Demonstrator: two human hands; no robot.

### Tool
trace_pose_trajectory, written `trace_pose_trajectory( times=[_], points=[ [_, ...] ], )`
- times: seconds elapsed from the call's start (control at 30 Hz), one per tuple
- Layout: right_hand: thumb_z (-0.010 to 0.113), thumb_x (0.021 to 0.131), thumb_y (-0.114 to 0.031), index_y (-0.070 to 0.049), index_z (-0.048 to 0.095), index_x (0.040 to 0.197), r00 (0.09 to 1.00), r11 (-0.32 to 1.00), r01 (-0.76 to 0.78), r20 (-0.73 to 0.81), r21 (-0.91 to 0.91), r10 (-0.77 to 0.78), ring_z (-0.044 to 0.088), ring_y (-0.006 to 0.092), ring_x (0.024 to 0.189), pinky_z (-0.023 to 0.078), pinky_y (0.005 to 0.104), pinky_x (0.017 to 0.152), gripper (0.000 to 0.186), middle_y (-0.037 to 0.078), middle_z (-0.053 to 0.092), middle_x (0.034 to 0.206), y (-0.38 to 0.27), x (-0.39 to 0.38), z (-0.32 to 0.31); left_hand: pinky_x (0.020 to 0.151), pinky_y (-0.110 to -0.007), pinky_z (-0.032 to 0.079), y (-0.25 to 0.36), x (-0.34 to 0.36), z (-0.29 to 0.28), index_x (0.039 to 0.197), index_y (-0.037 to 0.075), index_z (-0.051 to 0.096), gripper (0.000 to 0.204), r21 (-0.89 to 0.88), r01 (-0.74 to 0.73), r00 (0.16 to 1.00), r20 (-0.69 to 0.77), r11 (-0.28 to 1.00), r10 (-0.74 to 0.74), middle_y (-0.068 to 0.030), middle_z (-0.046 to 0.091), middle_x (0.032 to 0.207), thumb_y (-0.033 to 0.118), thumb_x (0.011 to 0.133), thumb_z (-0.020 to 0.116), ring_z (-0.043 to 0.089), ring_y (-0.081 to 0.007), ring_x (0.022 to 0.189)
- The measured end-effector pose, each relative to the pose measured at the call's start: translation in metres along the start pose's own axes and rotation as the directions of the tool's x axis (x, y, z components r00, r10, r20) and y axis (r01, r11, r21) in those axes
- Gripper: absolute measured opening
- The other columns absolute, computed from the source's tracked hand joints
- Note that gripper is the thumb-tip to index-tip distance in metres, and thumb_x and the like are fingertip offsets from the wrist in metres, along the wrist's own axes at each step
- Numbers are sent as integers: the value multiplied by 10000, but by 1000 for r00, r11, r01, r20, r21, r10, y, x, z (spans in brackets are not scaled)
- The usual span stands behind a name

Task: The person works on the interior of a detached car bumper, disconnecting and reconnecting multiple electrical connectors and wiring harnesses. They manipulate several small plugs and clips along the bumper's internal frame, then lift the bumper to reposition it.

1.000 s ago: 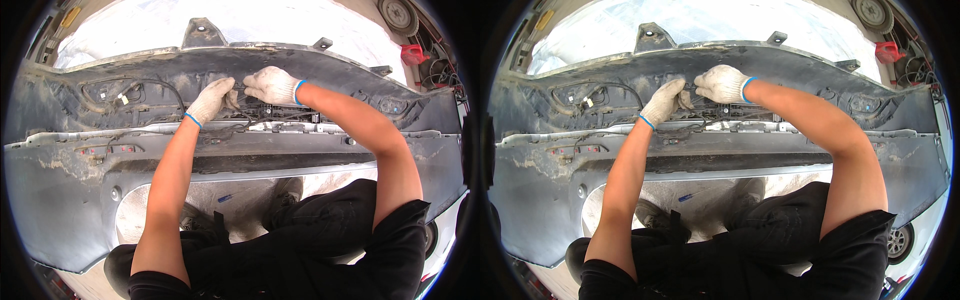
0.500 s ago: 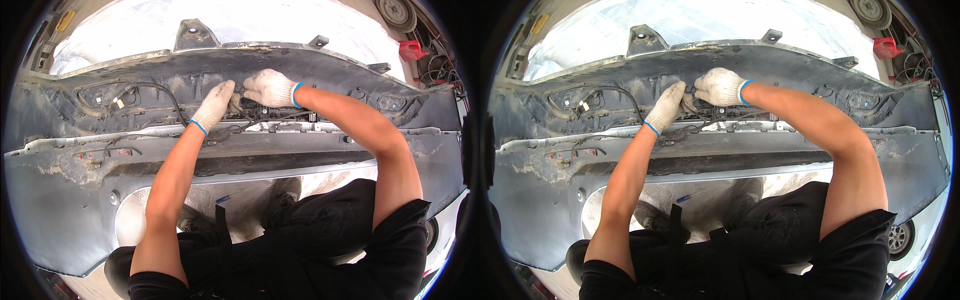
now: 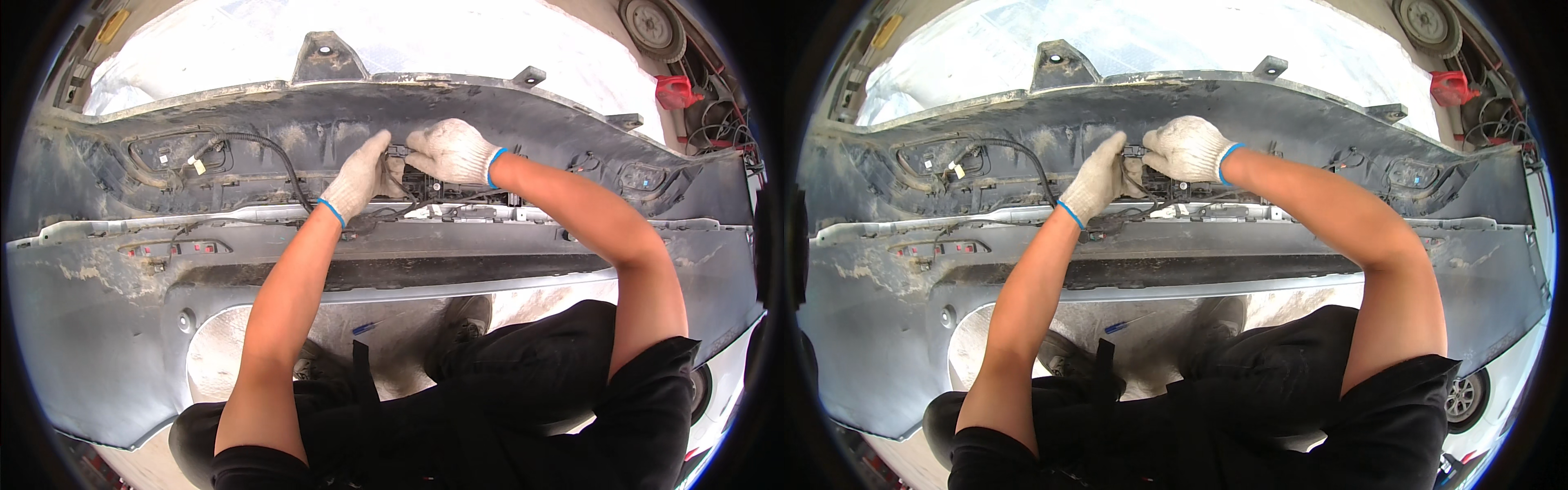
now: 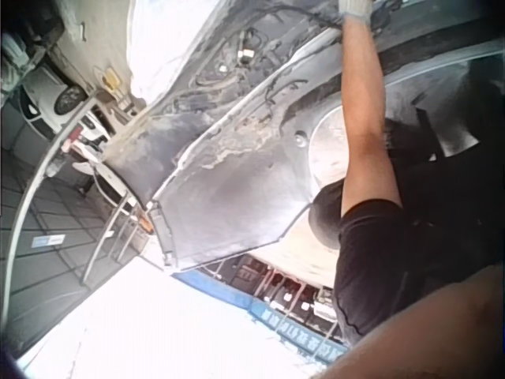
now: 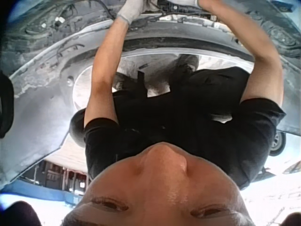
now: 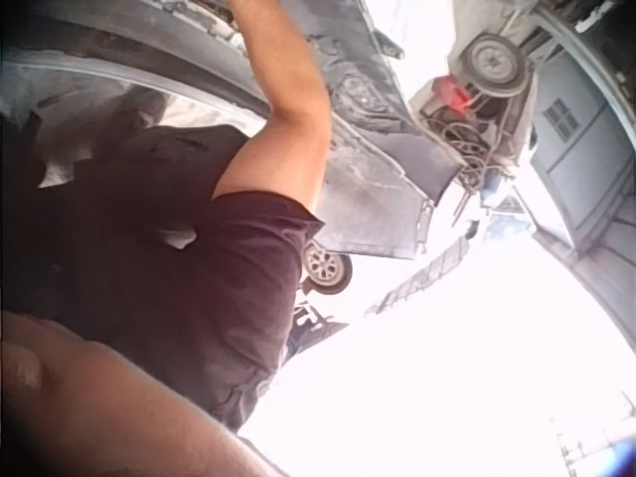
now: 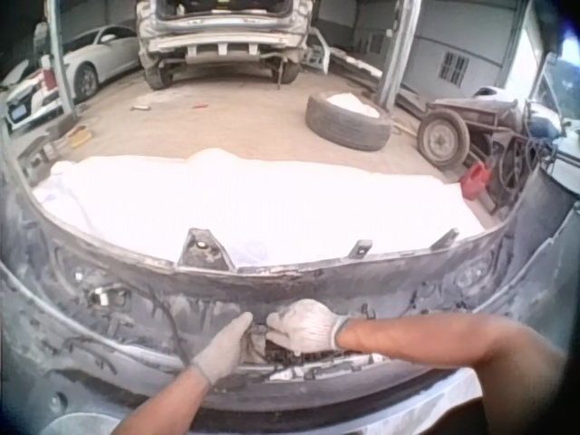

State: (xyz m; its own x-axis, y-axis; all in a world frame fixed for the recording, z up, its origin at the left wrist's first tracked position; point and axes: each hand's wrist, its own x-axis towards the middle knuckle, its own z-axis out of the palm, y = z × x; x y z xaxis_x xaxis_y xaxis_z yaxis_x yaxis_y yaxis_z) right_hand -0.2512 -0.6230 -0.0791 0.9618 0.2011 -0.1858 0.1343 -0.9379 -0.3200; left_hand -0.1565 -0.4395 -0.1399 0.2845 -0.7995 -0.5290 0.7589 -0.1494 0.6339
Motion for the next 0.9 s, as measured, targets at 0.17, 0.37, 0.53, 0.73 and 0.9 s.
trace_pose_trajectory(
  times=[0.17,0.37,0.53,0.73,0.9],
  points=[
    [551,968,-348,-27,628,892,999,998,-37,-27,-50,35,668,390,800,522,507,738,338,180,675,778,-12,-2,-7,713,-380,539,6,-5,5,857,70,600,536,394,39,983,-180,918,35,-36,588,739,576,1006,505,590,-180,684],
    [554,963,-326,-39,629,853,1000,986,-10,-14,-167,8,673,367,723,536,488,656,316,156,673,742,-14,-6,-7,686,-370,528,1,-7,16,810,81,584,433,214,16,990,-143,977,15,-11,535,682,468,1001,543,582,-168,681],
    [554,980,-350,-43,590,875,998,980,59,21,-188,-56,659,358,674,514,475,614,327,154,639,708,-12,-10,-8,606,-338,451,-7,-2,14,769,88,527,359,109,2,988,-157,994,15,-16,487,640,382,973,554,507,-166,606],
    [576,955,-335,-42,620,871,997,977,81,15,-197,-79,671,355,712,533,473,640,307,143,660,715,-8,-12,-9,506,-329,318,-5,5,23,643,165,394,386,-76,59,985,-156,995,-70,30,323,521,284,988,519,331,-143,478],
    [574,956,-339,-44,632,884,995,983,102,-5,-156,-104,674,360,746,535,480,676,309,146,670,736,-5,-14,-11,496,-329,300,-4,4,29,629,174,373,398,-150,102,980,-156,983,-126,35,297,508,277,990,504,311,-144,467]
  ],
)
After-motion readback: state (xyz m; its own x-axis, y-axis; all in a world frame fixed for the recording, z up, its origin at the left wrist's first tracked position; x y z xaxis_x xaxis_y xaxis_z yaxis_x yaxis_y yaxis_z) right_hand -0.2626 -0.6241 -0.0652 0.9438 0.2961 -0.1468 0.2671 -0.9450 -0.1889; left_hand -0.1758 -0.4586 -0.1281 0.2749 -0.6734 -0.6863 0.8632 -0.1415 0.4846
